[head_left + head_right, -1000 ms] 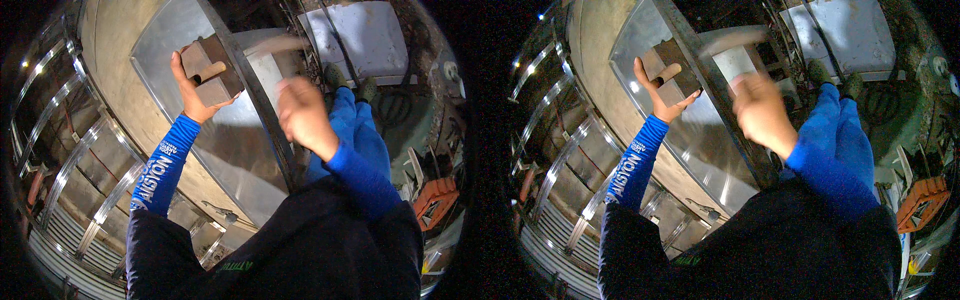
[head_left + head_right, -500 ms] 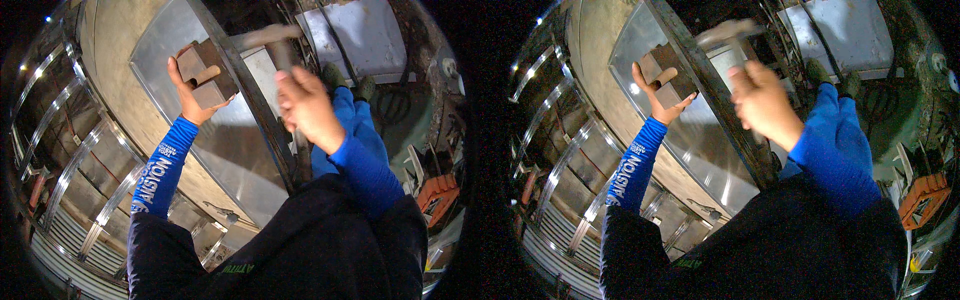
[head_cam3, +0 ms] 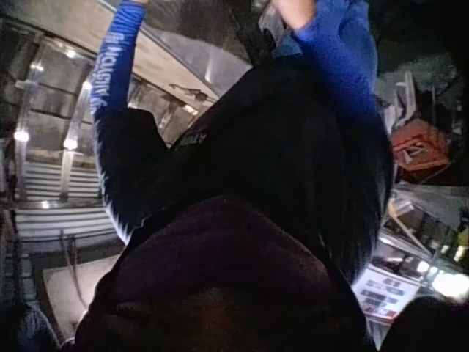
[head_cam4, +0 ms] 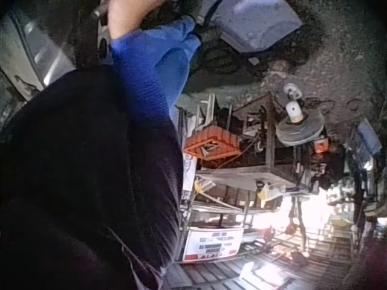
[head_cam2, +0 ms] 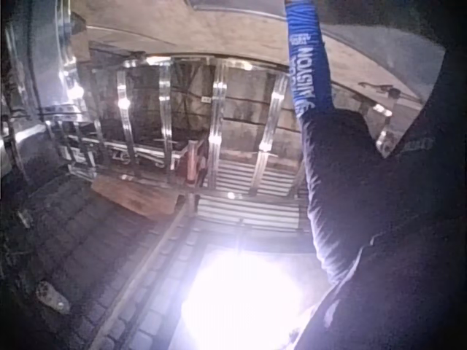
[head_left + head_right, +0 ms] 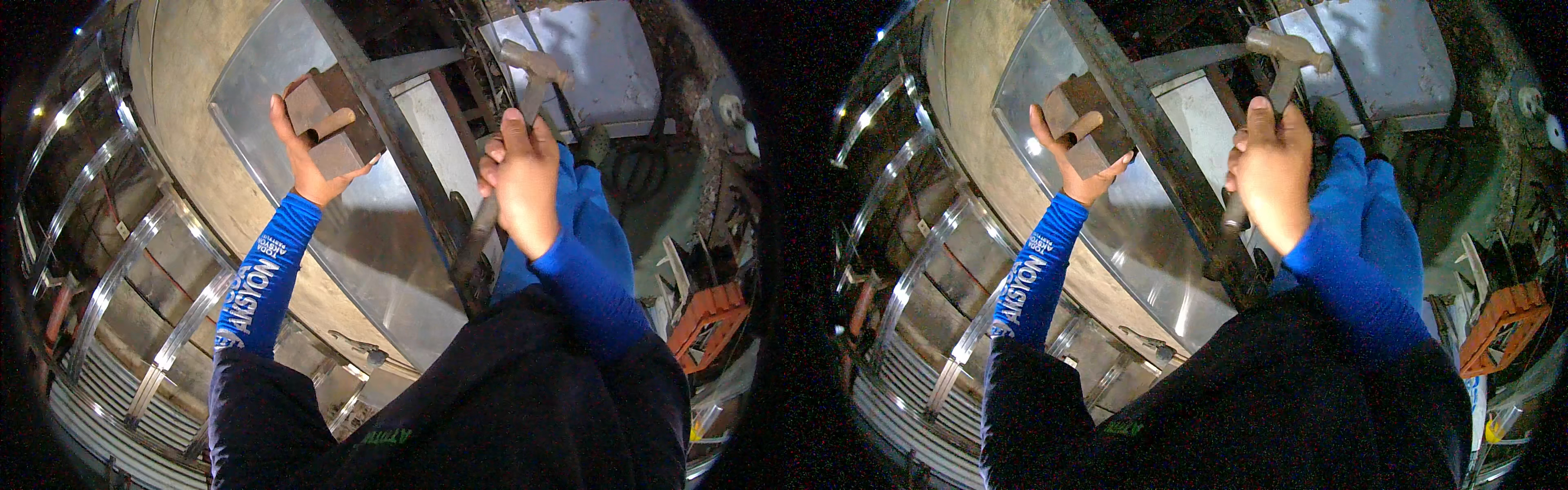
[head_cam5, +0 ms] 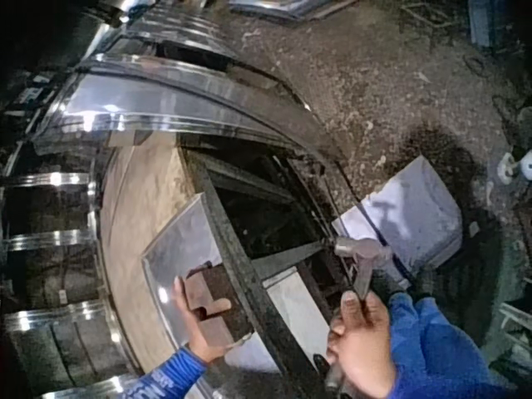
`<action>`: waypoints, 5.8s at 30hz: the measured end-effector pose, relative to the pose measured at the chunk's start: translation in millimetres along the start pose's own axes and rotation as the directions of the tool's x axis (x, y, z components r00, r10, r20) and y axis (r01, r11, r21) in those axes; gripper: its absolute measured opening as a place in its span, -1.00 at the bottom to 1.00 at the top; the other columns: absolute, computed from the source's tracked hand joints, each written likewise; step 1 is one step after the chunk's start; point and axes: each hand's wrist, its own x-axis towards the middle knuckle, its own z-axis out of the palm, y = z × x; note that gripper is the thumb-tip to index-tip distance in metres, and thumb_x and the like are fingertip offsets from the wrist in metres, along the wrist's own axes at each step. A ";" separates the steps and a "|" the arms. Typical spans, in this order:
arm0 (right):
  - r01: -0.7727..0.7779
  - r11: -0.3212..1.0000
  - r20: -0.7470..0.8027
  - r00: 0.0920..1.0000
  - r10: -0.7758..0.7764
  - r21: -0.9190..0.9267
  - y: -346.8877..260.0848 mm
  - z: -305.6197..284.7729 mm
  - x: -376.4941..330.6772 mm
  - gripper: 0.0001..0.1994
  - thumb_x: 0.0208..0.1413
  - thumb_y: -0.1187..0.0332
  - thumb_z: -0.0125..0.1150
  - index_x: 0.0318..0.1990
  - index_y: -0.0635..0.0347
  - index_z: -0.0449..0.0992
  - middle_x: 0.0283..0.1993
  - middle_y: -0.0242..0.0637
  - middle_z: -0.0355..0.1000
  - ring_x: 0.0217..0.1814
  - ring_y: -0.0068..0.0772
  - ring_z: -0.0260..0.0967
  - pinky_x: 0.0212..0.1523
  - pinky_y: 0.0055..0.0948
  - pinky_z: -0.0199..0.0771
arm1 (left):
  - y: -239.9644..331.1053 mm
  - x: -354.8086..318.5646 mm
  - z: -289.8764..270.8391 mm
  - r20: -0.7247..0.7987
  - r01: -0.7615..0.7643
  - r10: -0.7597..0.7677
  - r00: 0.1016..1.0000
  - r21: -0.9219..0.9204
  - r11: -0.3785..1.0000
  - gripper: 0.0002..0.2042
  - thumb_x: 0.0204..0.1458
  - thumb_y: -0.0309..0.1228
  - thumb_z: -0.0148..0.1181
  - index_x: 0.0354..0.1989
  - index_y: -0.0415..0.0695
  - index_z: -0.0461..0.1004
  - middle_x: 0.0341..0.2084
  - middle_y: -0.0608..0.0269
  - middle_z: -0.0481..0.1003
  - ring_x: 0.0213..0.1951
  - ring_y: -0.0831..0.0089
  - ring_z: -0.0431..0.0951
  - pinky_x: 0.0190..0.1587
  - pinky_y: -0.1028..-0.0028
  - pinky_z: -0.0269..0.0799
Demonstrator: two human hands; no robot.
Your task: The person uses a hammer and a wooden block to repeatedly strike and shape a large flat metal sheet on a workbench. The person adjusts the sheet's position and continues hammering along its edge to form a bend.
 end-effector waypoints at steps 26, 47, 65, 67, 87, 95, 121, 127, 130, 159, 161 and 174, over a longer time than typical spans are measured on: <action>0.543 0.732 0.456 0.818 -0.351 -0.411 39.2 15.5 10.2 -0.77 0.40 0.20 0.07 -0.22 0.17 0.39 -0.61 -0.44 0.24 -0.76 -0.52 0.17 -0.78 -0.43 0.18 | -9.3 -1.1 -0.5 -0.059 -0.012 0.016 0.998 0.057 0.998 0.49 -0.42 -0.16 0.68 0.52 0.05 -0.57 0.39 -0.03 0.04 0.33 0.07 0.24 0.36 0.12 0.22; 0.210 0.900 0.300 0.949 -0.094 -0.383 26.0 4.3 -1.8 -0.80 0.37 0.25 0.08 -0.26 0.17 0.38 -0.51 -0.21 0.30 -0.56 -0.28 0.23 -0.59 -0.32 0.25 | -11.3 -2.3 -4.1 -0.051 -0.006 0.008 0.999 0.034 0.999 0.49 -0.39 -0.10 0.66 0.52 0.06 -0.59 0.39 -0.01 0.03 0.30 0.07 0.27 0.35 0.14 0.24; -0.301 0.863 0.116 0.920 0.375 -0.406 -41.9 -89.8 12.5 -0.78 0.38 0.19 0.09 -0.29 -0.02 0.24 -0.60 -0.54 0.14 -0.74 -0.62 0.07 -0.76 -0.44 0.15 | -5.9 -8.9 -11.1 -0.102 0.036 -0.025 0.994 0.105 0.994 0.23 -0.12 -0.18 0.53 0.54 -0.17 -0.38 0.38 -0.25 0.16 0.33 -0.06 0.34 0.30 0.18 0.32; -0.296 0.870 0.131 0.919 0.372 -0.395 -40.5 -90.4 4.2 -0.78 0.37 0.21 0.10 -0.31 -0.02 0.24 -0.61 -0.54 0.14 -0.74 -0.62 0.07 -0.76 -0.45 0.15 | -3.7 -13.2 -6.2 -0.226 0.142 -0.120 0.967 0.080 0.987 0.11 -0.11 -0.17 0.55 0.52 -0.23 -0.12 0.25 -0.24 0.39 0.21 -0.01 0.51 0.20 0.25 0.45; -0.017 0.917 0.344 0.924 0.166 -0.399 -82.8 -45.3 -0.1 -0.63 0.45 -0.02 -0.07 -0.16 0.12 0.38 -0.51 -0.48 0.21 -0.64 -0.63 0.14 -0.66 -0.53 0.23 | -5.8 24.3 -58.6 -0.150 -0.198 0.271 0.951 0.378 0.905 -0.18 -0.37 -0.17 0.73 0.12 -0.25 0.46 0.06 0.00 0.55 0.11 0.23 0.55 0.20 0.25 0.45; -0.233 0.971 0.231 0.944 0.237 -0.044 -84.9 -62.6 32.5 -0.72 0.45 0.03 -0.03 -0.17 0.03 0.34 -0.46 -0.54 0.16 -0.57 -0.68 0.05 -0.58 -0.59 0.13 | -0.6 53.1 -52.7 -0.156 -0.328 0.340 0.927 0.101 0.939 0.24 -0.48 -0.17 0.76 0.42 -0.01 -0.05 0.39 -0.01 0.07 0.36 0.04 0.25 0.30 0.03 0.38; 0.329 0.821 0.443 0.891 -0.104 -0.467 14.6 15.8 6.3 -0.58 0.40 0.03 0.03 -0.42 0.15 0.44 -0.57 -0.42 0.32 -0.60 -0.46 0.29 -0.57 -0.38 0.24 | -38.8 47.6 -34.9 0.197 0.271 -0.186 0.963 -0.659 0.702 0.34 -0.32 -0.44 0.65 0.49 0.32 -0.41 0.36 -0.01 0.10 0.26 0.05 0.36 0.22 0.02 0.49; -0.126 0.989 0.379 0.914 0.147 -0.079 -22.1 -22.6 30.5 -0.66 0.41 0.06 0.02 -0.27 0.12 0.47 -0.57 -0.33 0.36 -0.52 -0.22 0.34 -0.43 -0.27 0.40 | -46.6 44.9 -41.5 0.344 0.355 -0.222 0.912 -0.394 0.848 0.34 -0.30 -0.39 0.66 0.49 0.31 -0.42 0.35 -0.03 0.10 0.27 0.06 0.35 0.22 0.00 0.47; 0.336 0.804 0.486 0.872 -0.068 -0.491 3.5 24.2 1.6 -0.61 0.40 0.10 0.03 -0.32 0.25 0.50 -0.53 -0.11 0.42 -0.38 0.09 0.37 -0.17 -0.17 0.43 | -37.3 55.2 -37.0 0.297 0.178 -0.088 0.951 -0.292 0.940 0.34 -0.30 -0.38 0.66 0.50 0.31 -0.42 0.36 -0.03 0.08 0.27 0.05 0.35 0.23 0.00 0.47; -0.186 0.978 0.231 0.952 0.203 -0.096 -46.2 31.3 28.5 -0.66 0.39 0.05 0.03 -0.41 -0.01 0.28 -0.61 -0.58 0.11 -0.70 -0.68 0.04 -0.70 -0.52 0.07 | -13.9 57.4 -33.8 0.176 -0.078 0.101 0.979 -0.135 0.988 0.32 -0.34 -0.33 0.68 0.50 0.35 -0.32 0.47 -0.03 -0.09 0.33 0.01 0.29 0.25 0.02 0.45; -0.110 0.988 0.009 0.994 0.110 0.105 -56.0 33.4 30.7 -0.70 0.38 0.10 0.02 -0.39 -0.02 0.27 -0.60 -0.59 0.08 -0.67 -0.67 0.00 -0.67 -0.52 0.04 | -9.5 63.1 -33.5 0.168 -0.100 0.122 0.978 -0.133 0.986 0.32 -0.35 -0.33 0.69 0.50 0.35 -0.32 0.48 -0.03 -0.10 0.34 0.01 0.28 0.25 0.03 0.45; -0.064 0.982 0.045 0.997 0.057 0.180 -32.4 29.6 32.6 -0.74 0.39 0.15 0.01 -0.37 -0.01 0.30 -0.62 -0.54 0.15 -0.71 -0.64 0.06 -0.73 -0.50 0.09 | -35.4 63.9 -30.0 0.044 -0.334 0.332 0.942 0.036 0.942 0.24 -0.36 -0.22 0.67 0.49 0.30 -0.17 0.46 -0.02 0.00 0.35 -0.02 0.27 0.29 -0.05 0.27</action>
